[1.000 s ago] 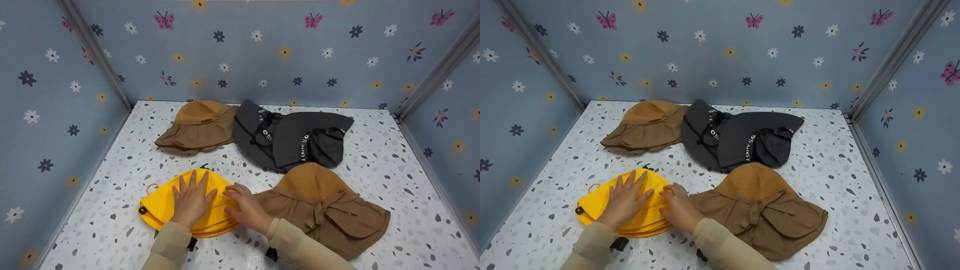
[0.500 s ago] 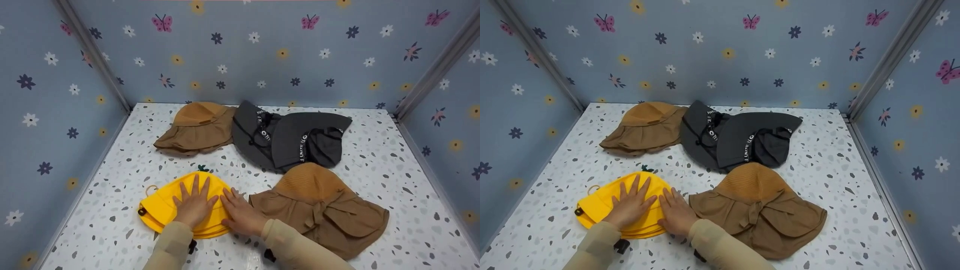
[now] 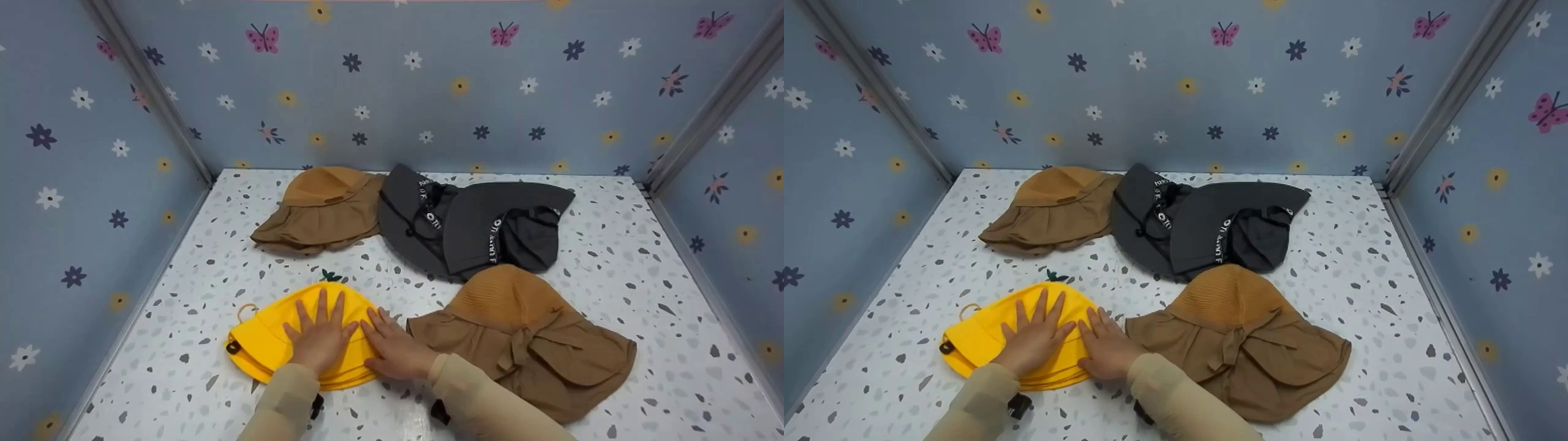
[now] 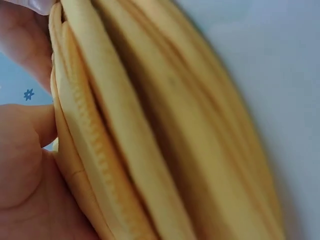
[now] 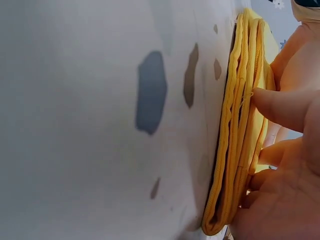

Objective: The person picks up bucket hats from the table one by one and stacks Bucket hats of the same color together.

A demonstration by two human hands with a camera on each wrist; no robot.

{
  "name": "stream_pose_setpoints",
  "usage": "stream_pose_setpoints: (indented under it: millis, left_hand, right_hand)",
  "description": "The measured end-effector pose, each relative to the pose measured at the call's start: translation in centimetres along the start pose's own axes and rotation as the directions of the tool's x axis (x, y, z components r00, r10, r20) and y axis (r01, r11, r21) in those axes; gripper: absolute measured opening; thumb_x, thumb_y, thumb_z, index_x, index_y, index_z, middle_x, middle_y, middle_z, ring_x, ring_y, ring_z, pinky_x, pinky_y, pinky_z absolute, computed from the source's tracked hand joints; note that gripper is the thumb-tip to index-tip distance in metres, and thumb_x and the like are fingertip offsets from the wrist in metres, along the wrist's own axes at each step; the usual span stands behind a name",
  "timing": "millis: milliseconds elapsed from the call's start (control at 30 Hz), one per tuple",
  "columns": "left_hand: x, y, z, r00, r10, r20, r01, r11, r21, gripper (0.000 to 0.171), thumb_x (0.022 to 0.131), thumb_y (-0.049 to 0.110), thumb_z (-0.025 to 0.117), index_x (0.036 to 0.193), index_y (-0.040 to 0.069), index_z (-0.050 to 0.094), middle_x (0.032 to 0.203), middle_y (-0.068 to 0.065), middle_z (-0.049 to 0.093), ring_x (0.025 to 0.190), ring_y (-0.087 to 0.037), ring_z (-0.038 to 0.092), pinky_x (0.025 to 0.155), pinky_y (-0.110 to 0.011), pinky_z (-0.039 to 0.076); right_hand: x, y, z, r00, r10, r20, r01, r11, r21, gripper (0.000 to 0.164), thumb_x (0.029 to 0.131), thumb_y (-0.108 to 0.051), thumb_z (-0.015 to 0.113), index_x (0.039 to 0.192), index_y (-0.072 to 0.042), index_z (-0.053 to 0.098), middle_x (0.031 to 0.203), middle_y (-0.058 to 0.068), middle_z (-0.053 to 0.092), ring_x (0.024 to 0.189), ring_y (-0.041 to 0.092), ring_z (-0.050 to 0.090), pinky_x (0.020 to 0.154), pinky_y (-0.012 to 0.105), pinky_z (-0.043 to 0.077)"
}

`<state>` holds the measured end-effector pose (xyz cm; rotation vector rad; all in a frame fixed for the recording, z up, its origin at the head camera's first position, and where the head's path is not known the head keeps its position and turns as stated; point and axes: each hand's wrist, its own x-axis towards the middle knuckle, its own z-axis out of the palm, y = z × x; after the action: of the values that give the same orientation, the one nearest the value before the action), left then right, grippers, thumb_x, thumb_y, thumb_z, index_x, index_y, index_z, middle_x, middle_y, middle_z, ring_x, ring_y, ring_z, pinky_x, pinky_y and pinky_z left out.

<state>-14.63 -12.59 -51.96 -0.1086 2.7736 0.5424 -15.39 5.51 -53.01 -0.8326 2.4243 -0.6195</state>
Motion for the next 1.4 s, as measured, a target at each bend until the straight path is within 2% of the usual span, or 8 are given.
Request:
stream_pose_setpoints:
  millis: [600,833,1000,1100,1167,1233,1267,1400]
  left_hand:
    - [0.8,0.8,-0.4,1.000,0.016,-0.006,-0.016,0.999,0.043,0.072,0.101,0.051,0.048,0.160,0.020,0.019,0.166,-0.020,0.005,0.144,-0.061,-0.002,0.103,-0.085,0.004]
    - [1.6,0.8,-1.4,1.000,-0.005,-0.030,0.001,0.991,-0.136,0.070,0.097,0.039,0.063,0.153,0.007,0.034,0.161,-0.026,0.018,0.144,-0.059,0.005,0.117,-0.070,0.008]
    - [3.0,0.9,-3.0,0.996,-0.053,-0.070,0.035,0.972,-0.231,0.065,0.099,0.045,0.057,0.147,0.004,0.041,0.150,-0.028,0.034,0.136,-0.048,0.026,0.115,-0.059,0.029]
    - [4.1,0.7,-4.2,0.994,-0.089,-0.058,0.065,0.941,-0.332,0.064,0.100,0.046,0.053,0.147,0.005,0.039,0.147,-0.028,0.038,0.133,-0.046,0.033,0.113,-0.057,0.032]
    - [4.8,0.4,-5.0,0.994,-0.106,-0.021,0.084,0.881,-0.466,0.065,0.101,0.045,0.051,0.149,0.004,0.035,0.147,-0.027,0.039,0.133,-0.044,0.037,0.114,-0.054,0.034]
    - [5.5,0.0,-5.7,0.992,-0.125,0.030,0.116,0.768,-0.630,0.065,0.103,0.043,0.049,0.151,0.004,0.031,0.150,-0.025,0.038,0.133,-0.038,0.041,0.114,-0.050,0.035]
    - [5.9,-0.3,-6.1,0.989,-0.136,0.056,0.135,0.691,-0.710,0.065,0.104,0.042,0.047,0.153,0.004,0.028,0.151,-0.024,0.037,0.130,-0.035,0.044,0.114,-0.047,0.037]
    - [7.1,-1.0,-7.1,0.974,-0.182,0.133,0.187,0.326,-0.927,0.066,0.106,0.039,0.041,0.157,0.006,0.018,0.155,-0.018,0.030,0.115,-0.023,0.049,0.103,-0.029,0.046]
  right_hand:
    - [0.1,0.5,0.0,1.000,0.019,0.000,-0.019,1.000,-0.001,0.071,0.102,-0.036,0.051,0.159,-0.011,0.018,0.168,0.007,-0.001,0.155,0.024,-0.002,0.126,0.043,0.012]
    - [0.1,0.4,0.2,0.999,0.031,0.016,-0.032,0.999,0.008,0.071,0.102,-0.037,0.051,0.160,-0.015,0.017,0.168,0.004,-0.001,0.155,0.022,-0.004,0.126,0.043,0.014]
    - [0.1,0.4,0.1,0.999,0.026,0.019,-0.026,1.000,0.001,0.070,0.102,-0.039,0.050,0.160,-0.015,0.017,0.168,0.003,-0.002,0.155,0.021,-0.004,0.126,0.043,0.014]
    - [0.1,0.3,0.0,0.999,0.024,0.023,-0.025,1.000,0.006,0.071,0.102,-0.039,0.050,0.160,-0.015,0.017,0.168,0.002,-0.002,0.155,0.021,-0.004,0.126,0.043,0.014]
    - [0.1,0.3,0.0,0.999,0.026,0.026,-0.026,1.000,0.009,0.071,0.102,-0.040,0.050,0.160,-0.016,0.017,0.168,0.002,-0.002,0.155,0.021,-0.004,0.126,0.043,0.014]
    - [0.1,0.2,0.0,0.999,0.022,0.025,-0.022,1.000,0.008,0.071,0.102,-0.039,0.051,0.160,-0.016,0.017,0.168,0.002,-0.002,0.155,0.021,-0.004,0.126,0.043,0.014]
    - [0.1,0.2,0.1,0.999,0.021,0.024,-0.021,1.000,0.006,0.071,0.102,-0.039,0.051,0.160,-0.016,0.016,0.168,0.002,-0.002,0.155,0.021,-0.004,0.126,0.042,0.014]
    - [0.1,0.3,0.1,1.000,0.012,0.016,-0.012,1.000,0.001,0.071,0.102,-0.039,0.051,0.160,-0.015,0.017,0.168,0.003,-0.002,0.155,0.021,-0.004,0.126,0.041,0.013]
